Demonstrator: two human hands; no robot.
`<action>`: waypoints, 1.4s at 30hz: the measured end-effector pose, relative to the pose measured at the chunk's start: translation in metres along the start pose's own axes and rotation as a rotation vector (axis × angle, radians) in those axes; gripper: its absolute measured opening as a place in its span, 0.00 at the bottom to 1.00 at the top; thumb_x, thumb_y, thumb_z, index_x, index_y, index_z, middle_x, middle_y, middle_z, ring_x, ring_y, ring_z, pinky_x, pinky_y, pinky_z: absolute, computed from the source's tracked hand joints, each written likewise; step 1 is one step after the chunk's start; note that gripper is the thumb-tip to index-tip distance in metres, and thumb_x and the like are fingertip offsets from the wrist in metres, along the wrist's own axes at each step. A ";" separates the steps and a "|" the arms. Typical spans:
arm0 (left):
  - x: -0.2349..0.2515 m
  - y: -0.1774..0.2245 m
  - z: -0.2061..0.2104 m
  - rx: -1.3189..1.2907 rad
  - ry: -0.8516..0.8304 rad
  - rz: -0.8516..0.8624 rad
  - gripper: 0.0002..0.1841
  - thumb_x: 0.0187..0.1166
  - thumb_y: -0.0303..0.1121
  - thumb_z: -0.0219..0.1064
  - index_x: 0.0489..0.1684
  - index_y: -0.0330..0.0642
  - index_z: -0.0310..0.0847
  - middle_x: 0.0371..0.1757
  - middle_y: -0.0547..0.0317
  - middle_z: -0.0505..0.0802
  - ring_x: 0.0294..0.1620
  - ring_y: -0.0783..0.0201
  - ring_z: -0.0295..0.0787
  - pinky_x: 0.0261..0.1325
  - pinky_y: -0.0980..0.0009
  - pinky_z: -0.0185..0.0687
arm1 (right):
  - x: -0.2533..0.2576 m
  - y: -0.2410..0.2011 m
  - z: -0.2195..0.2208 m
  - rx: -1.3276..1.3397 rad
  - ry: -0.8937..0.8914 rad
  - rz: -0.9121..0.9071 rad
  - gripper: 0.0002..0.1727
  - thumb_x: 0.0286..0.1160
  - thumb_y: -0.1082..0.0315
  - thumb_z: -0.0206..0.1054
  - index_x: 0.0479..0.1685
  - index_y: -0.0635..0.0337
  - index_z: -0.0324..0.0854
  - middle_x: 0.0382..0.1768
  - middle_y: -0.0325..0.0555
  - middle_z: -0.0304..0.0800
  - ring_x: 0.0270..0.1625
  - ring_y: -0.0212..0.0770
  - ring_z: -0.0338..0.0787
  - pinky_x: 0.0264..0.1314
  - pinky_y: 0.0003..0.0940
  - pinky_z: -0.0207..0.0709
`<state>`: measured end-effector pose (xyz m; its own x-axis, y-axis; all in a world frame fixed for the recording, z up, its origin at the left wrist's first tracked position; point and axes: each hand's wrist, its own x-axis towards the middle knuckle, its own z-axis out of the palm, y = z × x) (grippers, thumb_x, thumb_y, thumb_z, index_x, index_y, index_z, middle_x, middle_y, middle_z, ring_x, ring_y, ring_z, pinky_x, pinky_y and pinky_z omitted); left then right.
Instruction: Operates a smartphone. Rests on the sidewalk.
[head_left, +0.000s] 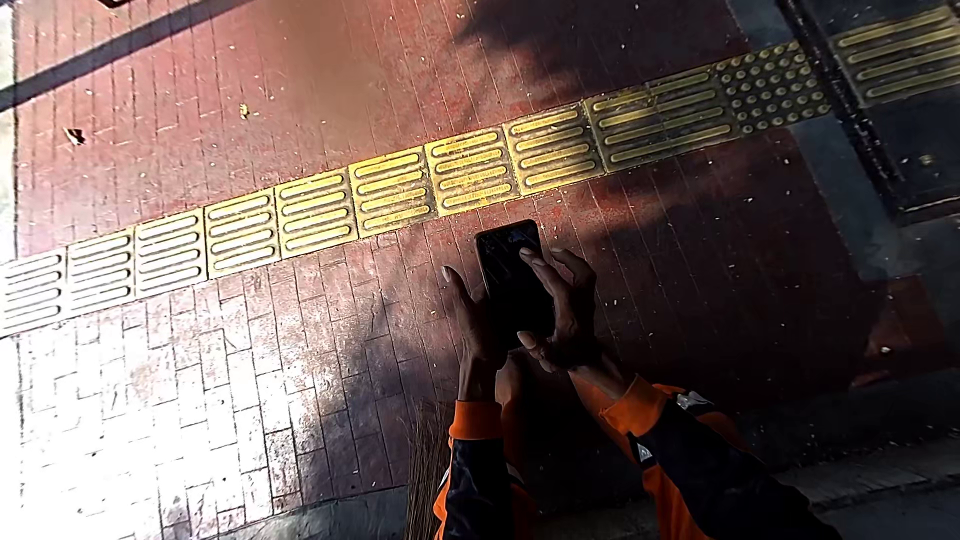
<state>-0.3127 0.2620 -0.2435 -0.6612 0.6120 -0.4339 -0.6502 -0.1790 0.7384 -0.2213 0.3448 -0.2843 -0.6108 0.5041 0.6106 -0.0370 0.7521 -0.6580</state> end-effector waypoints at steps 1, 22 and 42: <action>0.000 0.000 0.000 0.003 -0.005 0.000 0.57 0.69 0.82 0.17 0.46 0.47 0.88 0.36 0.54 0.96 0.39 0.62 0.96 0.40 0.62 0.93 | 0.000 0.000 0.000 -0.008 -0.022 -0.004 0.51 0.76 0.22 0.43 0.85 0.56 0.67 0.82 0.59 0.68 0.83 0.57 0.65 0.84 0.52 0.57; 0.000 -0.002 0.000 0.045 -0.005 -0.028 0.58 0.67 0.83 0.15 0.41 0.46 0.88 0.33 0.53 0.96 0.36 0.61 0.97 0.37 0.61 0.94 | 0.007 0.005 -0.005 0.003 0.001 0.084 0.51 0.77 0.23 0.43 0.86 0.58 0.64 0.84 0.58 0.70 0.86 0.59 0.63 0.85 0.54 0.57; 0.002 0.002 -0.007 0.007 -0.061 -0.022 0.64 0.60 0.87 0.14 0.55 0.40 0.84 0.44 0.41 0.96 0.45 0.48 0.97 0.44 0.51 0.94 | 0.006 0.010 -0.008 0.034 0.131 0.102 0.46 0.82 0.26 0.40 0.77 0.57 0.70 0.78 0.54 0.77 0.80 0.52 0.72 0.78 0.46 0.69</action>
<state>-0.3174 0.2572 -0.2466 -0.6223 0.6619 -0.4179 -0.6619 -0.1598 0.7324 -0.2190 0.3583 -0.2835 -0.5044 0.6300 0.5905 -0.0083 0.6803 -0.7329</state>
